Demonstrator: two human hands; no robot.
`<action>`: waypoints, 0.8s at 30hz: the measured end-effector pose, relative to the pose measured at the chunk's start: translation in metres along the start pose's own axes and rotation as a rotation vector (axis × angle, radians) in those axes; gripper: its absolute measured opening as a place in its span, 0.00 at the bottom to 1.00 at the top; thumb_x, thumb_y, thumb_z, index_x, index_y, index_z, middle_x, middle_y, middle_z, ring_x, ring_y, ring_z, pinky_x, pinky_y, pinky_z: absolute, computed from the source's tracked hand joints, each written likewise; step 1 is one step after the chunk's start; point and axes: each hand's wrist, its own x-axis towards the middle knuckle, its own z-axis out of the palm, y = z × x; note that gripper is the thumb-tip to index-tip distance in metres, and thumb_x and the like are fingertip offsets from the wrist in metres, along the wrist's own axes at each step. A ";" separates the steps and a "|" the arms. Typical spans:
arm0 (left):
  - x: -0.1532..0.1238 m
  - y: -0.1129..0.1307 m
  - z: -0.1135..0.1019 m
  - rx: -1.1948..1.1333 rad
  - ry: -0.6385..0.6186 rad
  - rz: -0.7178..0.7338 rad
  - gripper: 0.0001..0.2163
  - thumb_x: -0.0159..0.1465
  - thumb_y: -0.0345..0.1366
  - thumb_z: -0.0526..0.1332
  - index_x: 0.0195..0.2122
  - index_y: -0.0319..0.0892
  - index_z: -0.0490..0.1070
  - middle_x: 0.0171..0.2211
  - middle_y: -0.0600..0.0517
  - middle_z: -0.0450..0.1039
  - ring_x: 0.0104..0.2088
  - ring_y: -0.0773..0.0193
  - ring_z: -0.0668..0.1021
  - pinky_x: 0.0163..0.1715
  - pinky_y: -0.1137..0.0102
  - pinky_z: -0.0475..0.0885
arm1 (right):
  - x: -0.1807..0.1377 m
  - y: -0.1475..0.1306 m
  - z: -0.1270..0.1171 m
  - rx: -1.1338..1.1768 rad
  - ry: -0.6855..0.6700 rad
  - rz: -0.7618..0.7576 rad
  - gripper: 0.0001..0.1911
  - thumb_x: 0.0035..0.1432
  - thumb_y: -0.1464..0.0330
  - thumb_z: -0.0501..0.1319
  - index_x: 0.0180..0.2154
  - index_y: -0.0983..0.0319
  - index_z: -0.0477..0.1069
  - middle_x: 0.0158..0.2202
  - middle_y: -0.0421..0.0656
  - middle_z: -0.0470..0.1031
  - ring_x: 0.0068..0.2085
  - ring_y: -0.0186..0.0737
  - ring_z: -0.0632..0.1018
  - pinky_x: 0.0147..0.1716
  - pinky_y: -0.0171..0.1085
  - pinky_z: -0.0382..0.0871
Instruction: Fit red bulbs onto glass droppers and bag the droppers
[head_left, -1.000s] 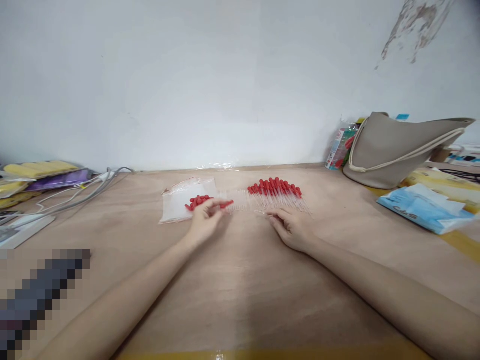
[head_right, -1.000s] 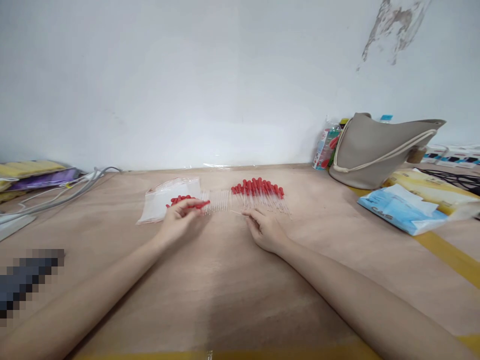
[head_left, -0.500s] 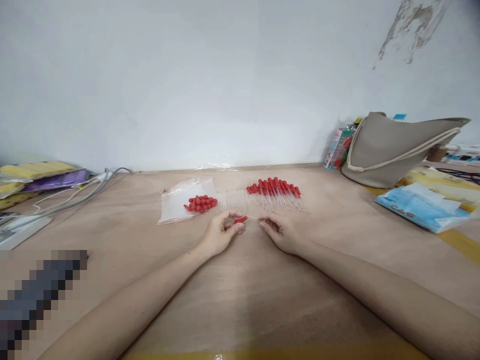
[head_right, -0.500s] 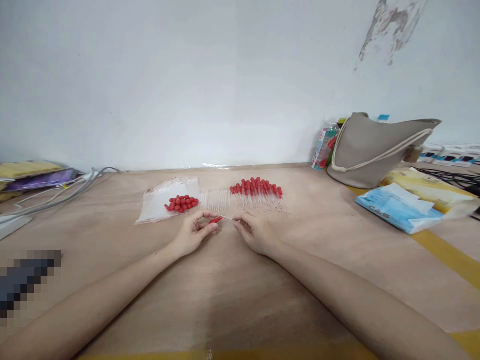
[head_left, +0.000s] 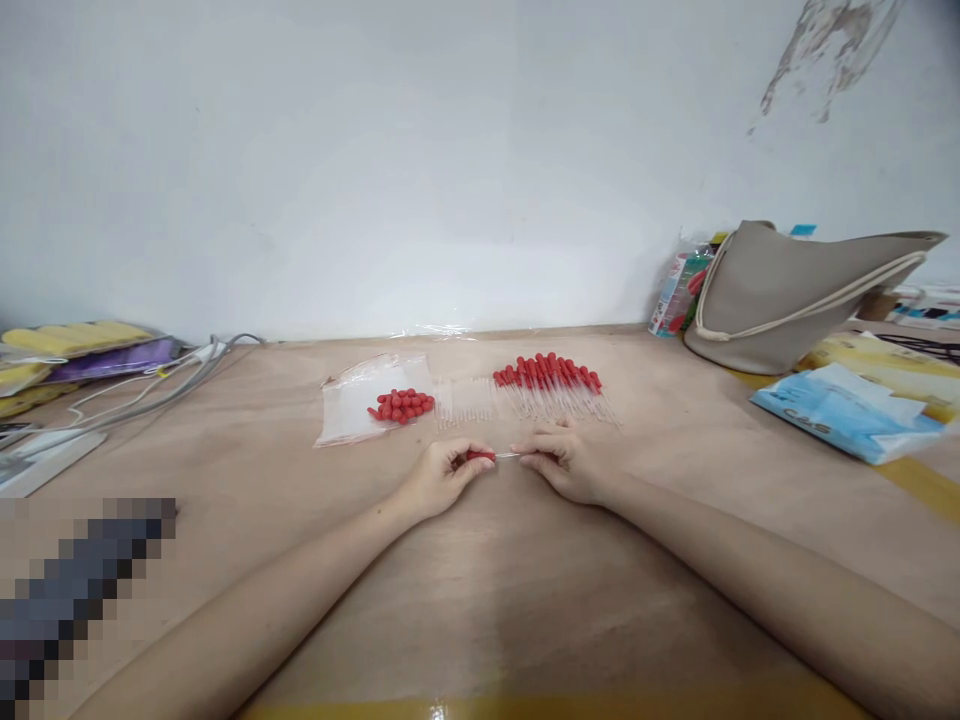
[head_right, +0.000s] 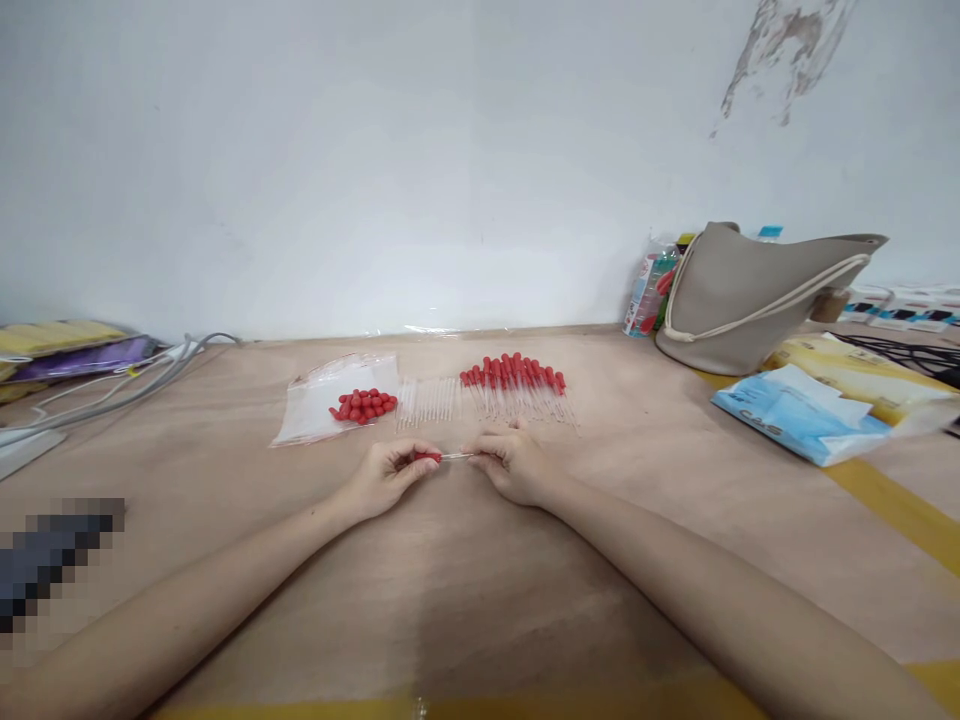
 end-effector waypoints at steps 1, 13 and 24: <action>-0.001 0.001 0.000 0.017 -0.012 -0.001 0.09 0.58 0.39 0.57 0.34 0.39 0.73 0.30 0.51 0.74 0.29 0.67 0.73 0.30 0.73 0.68 | 0.000 0.000 -0.001 -0.039 -0.001 -0.018 0.09 0.58 0.69 0.54 0.36 0.59 0.73 0.29 0.40 0.73 0.28 0.32 0.70 0.37 0.38 0.53; -0.006 0.000 0.003 0.150 -0.057 0.073 0.09 0.59 0.38 0.56 0.35 0.41 0.72 0.30 0.51 0.74 0.30 0.66 0.73 0.30 0.73 0.67 | 0.000 -0.015 -0.002 -0.228 -0.026 -0.078 0.13 0.59 0.68 0.50 0.32 0.60 0.72 0.25 0.39 0.72 0.25 0.31 0.65 0.35 0.38 0.48; -0.001 -0.002 -0.003 0.221 -0.046 0.177 0.07 0.60 0.36 0.56 0.36 0.41 0.71 0.32 0.50 0.73 0.34 0.64 0.73 0.35 0.70 0.68 | 0.006 -0.030 0.001 -0.231 -0.100 -0.002 0.14 0.60 0.69 0.48 0.29 0.62 0.69 0.27 0.41 0.74 0.26 0.33 0.68 0.35 0.37 0.51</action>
